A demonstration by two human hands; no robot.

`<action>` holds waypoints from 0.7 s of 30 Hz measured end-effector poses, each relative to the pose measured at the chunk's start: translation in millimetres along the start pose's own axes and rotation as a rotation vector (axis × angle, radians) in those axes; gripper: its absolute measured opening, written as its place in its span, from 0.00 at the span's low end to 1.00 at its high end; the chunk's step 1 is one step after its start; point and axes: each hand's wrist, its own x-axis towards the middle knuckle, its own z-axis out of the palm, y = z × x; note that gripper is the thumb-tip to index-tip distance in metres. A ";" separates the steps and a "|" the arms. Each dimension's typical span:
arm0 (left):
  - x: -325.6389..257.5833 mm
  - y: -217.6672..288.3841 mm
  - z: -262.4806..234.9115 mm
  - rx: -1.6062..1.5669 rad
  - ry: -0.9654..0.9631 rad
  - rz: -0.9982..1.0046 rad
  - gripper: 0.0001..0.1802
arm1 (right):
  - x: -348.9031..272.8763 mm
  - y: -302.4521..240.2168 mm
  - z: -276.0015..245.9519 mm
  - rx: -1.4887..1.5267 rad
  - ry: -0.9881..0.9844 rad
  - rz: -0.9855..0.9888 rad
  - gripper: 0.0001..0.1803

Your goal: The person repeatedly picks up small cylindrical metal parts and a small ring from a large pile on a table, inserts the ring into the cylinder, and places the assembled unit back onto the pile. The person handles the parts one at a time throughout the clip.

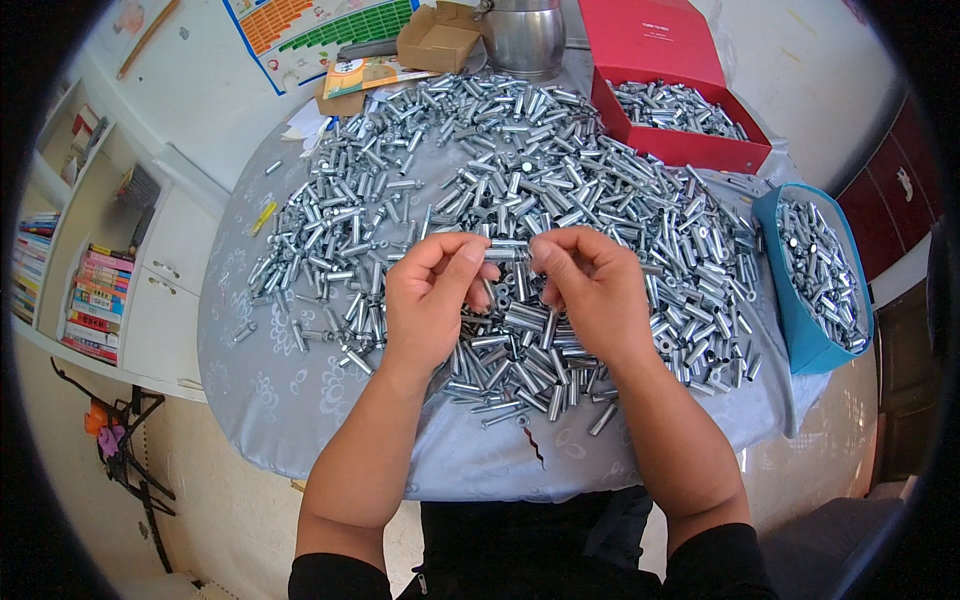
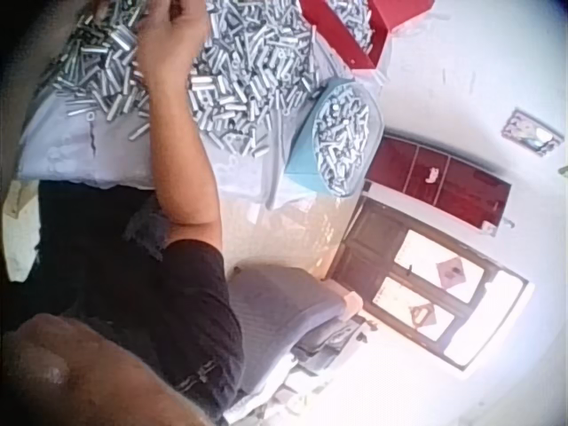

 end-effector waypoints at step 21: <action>1.3 -2.8 -1.3 0.017 -0.041 -0.021 0.10 | -2.5 1.7 -0.2 -0.127 -0.083 -0.126 0.11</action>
